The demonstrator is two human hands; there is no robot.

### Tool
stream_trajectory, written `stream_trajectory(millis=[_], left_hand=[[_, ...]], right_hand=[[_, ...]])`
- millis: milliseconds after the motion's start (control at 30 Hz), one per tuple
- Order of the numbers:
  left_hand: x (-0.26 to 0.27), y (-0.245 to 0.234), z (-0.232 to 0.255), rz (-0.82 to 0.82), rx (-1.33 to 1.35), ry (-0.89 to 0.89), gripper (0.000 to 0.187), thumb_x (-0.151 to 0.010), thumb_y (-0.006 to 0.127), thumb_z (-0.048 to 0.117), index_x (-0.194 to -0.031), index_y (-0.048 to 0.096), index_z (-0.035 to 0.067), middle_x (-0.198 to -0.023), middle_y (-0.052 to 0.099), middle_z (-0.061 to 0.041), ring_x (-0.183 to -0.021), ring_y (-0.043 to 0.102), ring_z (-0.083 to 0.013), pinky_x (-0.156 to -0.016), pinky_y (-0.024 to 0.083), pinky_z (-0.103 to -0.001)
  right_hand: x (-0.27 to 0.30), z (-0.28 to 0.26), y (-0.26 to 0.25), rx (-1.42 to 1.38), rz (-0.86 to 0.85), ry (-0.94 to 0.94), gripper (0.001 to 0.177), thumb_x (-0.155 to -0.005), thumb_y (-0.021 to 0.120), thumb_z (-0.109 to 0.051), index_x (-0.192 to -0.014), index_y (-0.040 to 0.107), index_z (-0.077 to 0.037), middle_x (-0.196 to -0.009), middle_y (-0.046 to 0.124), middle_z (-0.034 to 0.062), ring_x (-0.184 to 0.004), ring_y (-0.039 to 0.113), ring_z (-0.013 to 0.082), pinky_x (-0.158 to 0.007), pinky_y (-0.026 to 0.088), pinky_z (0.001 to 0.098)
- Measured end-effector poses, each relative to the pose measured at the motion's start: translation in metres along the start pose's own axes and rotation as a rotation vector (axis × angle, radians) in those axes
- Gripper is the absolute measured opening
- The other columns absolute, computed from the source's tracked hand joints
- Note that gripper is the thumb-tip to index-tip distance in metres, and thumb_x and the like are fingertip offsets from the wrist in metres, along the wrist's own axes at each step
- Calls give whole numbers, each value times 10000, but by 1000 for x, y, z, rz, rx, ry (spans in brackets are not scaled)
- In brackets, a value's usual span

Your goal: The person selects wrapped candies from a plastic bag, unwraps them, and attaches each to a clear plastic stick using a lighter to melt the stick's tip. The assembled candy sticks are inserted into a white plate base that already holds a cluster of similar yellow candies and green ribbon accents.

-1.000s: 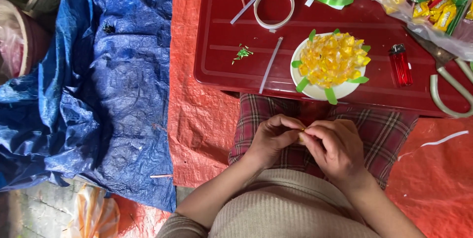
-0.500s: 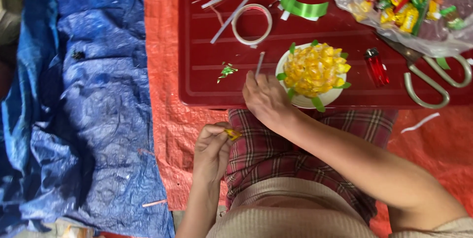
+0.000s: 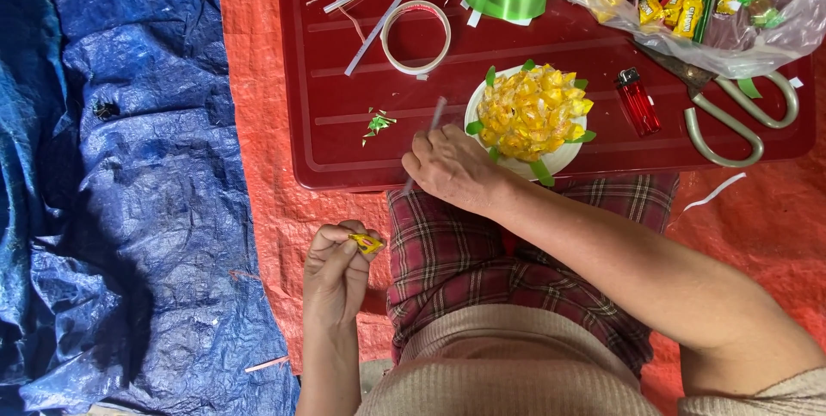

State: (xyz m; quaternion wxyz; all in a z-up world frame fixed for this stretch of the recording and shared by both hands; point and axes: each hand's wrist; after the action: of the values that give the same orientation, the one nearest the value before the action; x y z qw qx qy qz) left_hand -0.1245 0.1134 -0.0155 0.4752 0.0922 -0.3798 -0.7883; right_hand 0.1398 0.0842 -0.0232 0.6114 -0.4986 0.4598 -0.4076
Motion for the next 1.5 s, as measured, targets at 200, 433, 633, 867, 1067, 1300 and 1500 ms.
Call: stream_trajectory(millis=[200, 433, 633, 867, 1067, 1300, 1500], left_hand=[[11, -12, 4, -25, 43, 6, 109, -919, 602, -30, -1019, 639, -6, -939, 574, -181, -1005, 688, -356, -950, 586, -541], [17, 24, -6, -148, 136, -86, 83, -912, 623, -19, -992, 642, -12, -920, 607, -205, -1218, 636, -469, -1054, 483, -631], [24, 90, -37, -306, 100, -265, 79, -920, 657, 4, -970, 700, 47, -987, 729, -176, -1228, 656, -381, -1087, 469, -552], [29, 109, -64, -317, 96, -437, 126, -871, 640, -101, -966, 646, -18, -988, 676, -258, -971, 698, -299, -834, 556, -364], [26, 117, -75, -288, 76, -560, 117, -886, 648, -94, -981, 641, -26, -954, 670, -233, -889, 691, -250, -802, 573, -336], [23, 123, -85, -252, 12, -571, 117, -889, 644, -110, -985, 645, -44, -987, 673, -255, -901, 706, -251, -825, 604, -347], [19, 132, -86, -272, -99, -510, 123, -885, 660, -111, -983, 660, -36, -967, 687, -218, -851, 694, -203, -765, 591, -278]], right_hand=[[9, -26, -17, -288, 171, 30, 98, -1034, 597, -143, -940, 606, -115, -835, 661, 138, -667, 668, 198, -593, 525, 280], [65, -58, -119, -739, 780, -25, 197, -943, 587, 75, -1115, 673, 32, -1049, 722, 250, -827, 755, 299, -723, 660, 427], [120, -69, -108, -630, 835, 53, 164, -974, 604, -2, -1117, 684, -12, -1226, 698, 293, -1012, 764, 384, -811, 653, 509], [156, -69, -89, -510, 914, 114, 204, -879, 724, 51, -1068, 738, -25, -1125, 727, 255, -982, 765, 392, -841, 626, 577], [172, -68, -79, -379, 947, 210, 214, -877, 762, -7, -1067, 754, -106, -1116, 742, 181, -1026, 747, 355, -919, 578, 565], [181, -68, -62, -369, 971, 286, 293, -804, 835, -5, -1045, 778, -162, -1113, 748, 137, -995, 737, 332, -869, 579, 520], [185, -65, -51, -335, 957, 293, 317, -793, 839, -6, -1040, 777, -195, -1102, 738, 133, -969, 732, 328, -829, 591, 505]])
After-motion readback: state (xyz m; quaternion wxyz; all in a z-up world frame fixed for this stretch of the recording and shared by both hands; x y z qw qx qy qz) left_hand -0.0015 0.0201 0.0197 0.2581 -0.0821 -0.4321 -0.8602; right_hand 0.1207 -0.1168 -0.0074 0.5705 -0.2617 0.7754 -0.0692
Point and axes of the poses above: each hand's wrist, its own x-axis away from the middle knuckle, its own y-axis out of the palm, z = x × y
